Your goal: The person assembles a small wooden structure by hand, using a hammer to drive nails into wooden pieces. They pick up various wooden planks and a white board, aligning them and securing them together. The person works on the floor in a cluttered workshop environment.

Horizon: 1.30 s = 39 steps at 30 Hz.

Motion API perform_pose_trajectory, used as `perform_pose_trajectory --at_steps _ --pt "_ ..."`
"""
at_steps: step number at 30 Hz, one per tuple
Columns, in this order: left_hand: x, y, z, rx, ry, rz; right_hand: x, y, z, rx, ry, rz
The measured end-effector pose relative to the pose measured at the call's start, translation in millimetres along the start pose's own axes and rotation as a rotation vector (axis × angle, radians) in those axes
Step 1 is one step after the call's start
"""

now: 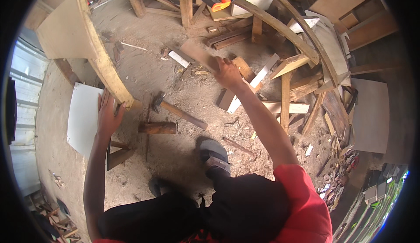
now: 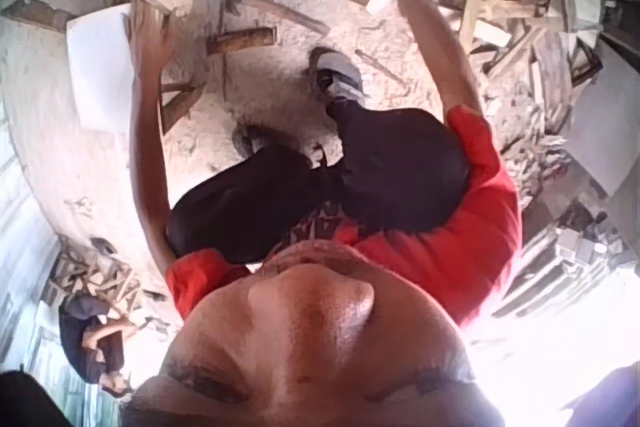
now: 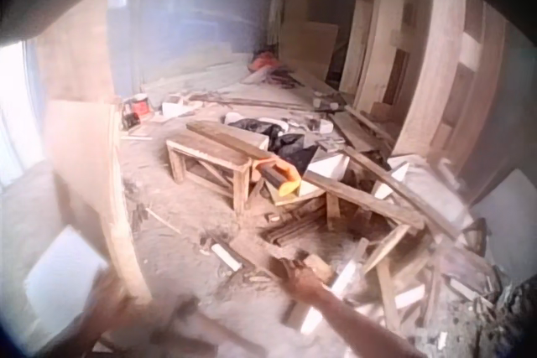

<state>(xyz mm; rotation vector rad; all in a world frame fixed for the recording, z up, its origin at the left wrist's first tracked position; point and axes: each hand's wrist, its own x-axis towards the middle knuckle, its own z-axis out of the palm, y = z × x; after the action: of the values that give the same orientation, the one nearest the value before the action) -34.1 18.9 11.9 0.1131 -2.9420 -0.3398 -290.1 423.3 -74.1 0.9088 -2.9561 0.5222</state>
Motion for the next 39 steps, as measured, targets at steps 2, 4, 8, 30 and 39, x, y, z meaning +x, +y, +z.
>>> perform_pose_trajectory --at_steps 2,4,8,30,39 --pt "-3.6 -2.7 -3.7 0.027 0.001 0.002 5.0 -3.2 -10.5 0.178 -0.358 0.096" --pt "-5.6 -4.0 -9.1 0.042 0.0 -0.012 8.4 2.9 -14.1 0.021 -0.571 -0.02" --pt "2.1 3.3 2.2 0.036 0.014 0.017 27.9 47.5 -3.9 0.313 -0.017 0.161" --pt "40.5 7.9 -10.4 -0.149 0.099 0.004 84.6 73.0 0.2 -0.077 0.444 0.023" --pt "39.5 5.7 -3.3 -0.13 0.108 -0.018 131.6 40.3 29.4 -0.321 -0.171 -0.01"
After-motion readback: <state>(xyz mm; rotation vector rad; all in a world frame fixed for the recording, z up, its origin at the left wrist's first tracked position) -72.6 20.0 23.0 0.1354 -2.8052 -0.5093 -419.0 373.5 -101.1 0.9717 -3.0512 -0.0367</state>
